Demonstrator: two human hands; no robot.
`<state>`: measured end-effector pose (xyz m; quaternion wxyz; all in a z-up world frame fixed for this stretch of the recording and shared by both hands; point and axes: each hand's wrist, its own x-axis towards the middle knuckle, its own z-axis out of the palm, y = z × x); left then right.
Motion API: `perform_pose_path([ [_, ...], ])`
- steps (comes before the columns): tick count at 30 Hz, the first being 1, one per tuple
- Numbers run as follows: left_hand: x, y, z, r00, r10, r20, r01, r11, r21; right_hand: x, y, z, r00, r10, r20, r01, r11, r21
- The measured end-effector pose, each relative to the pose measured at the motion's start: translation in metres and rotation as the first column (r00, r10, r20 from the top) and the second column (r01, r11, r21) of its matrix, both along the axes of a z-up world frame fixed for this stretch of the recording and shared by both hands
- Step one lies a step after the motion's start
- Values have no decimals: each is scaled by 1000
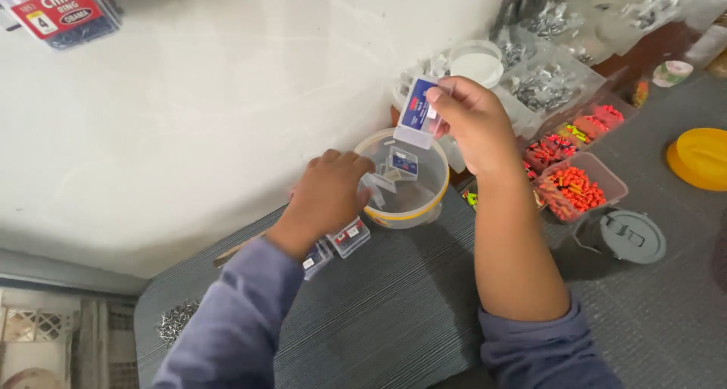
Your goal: The person sits at a table and sorts small metal clips from a pile into a small plastic container. They repeatedly pick up clips and place them into the container, occasionally adjusting the pile or the container. The task continues throughout the clip with no visible final state shown.
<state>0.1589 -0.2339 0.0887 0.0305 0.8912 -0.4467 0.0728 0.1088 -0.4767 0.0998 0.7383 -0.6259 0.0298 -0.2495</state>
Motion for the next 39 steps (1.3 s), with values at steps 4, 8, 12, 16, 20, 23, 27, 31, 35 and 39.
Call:
perform_pose_path([
  [4, 39, -52, -38, 995, -11, 99, -15, 966, 259, -17, 9, 21, 1000, 15, -10, -15, 999, -37],
  [8, 48, -66, -57, 955, -137, 261, 85, 976, 201, -17, 0, 20, 999, 26, 32, -25, 998, -51],
  [12, 55, -59, -26, 996, 30, 87, -47, 978, 202, -25, -9, 23, 999, 8, 49, -4, 996, -91],
  [16, 61, -25, 18, 677, -157, -719, -348, 793, -500, -24, -21, 17, 996, -23, 80, 22, 1000, 8],
  [20, 68, -2, 11, 151, -747, -647, -715, 369, -594, -18, -25, 11, 996, -34, 81, 29, 998, 55],
  [23, 51, 3, 23, 2, -874, -487, -725, 334, -602, -20, -14, 11, 997, -18, 71, 16, 1000, 25],
  [27, 26, 5, 37, -99, -988, -118, -386, 147, -911, -19, 1, 8, 977, 208, 51, -197, 967, -161],
  [31, 19, 4, 51, 145, -987, -72, -151, 50, -987, -23, 26, 32, 938, 196, -284, -314, 827, -467],
  [35, -16, 7, 87, 447, -894, -33, 30, 52, -998, -17, 36, 20, 845, 152, -513, -513, 500, -698],
  [39, -33, 8, 103, 580, -813, 46, 144, 47, -989, -3, 38, -7, 829, 108, -549, -543, 393, -742],
])
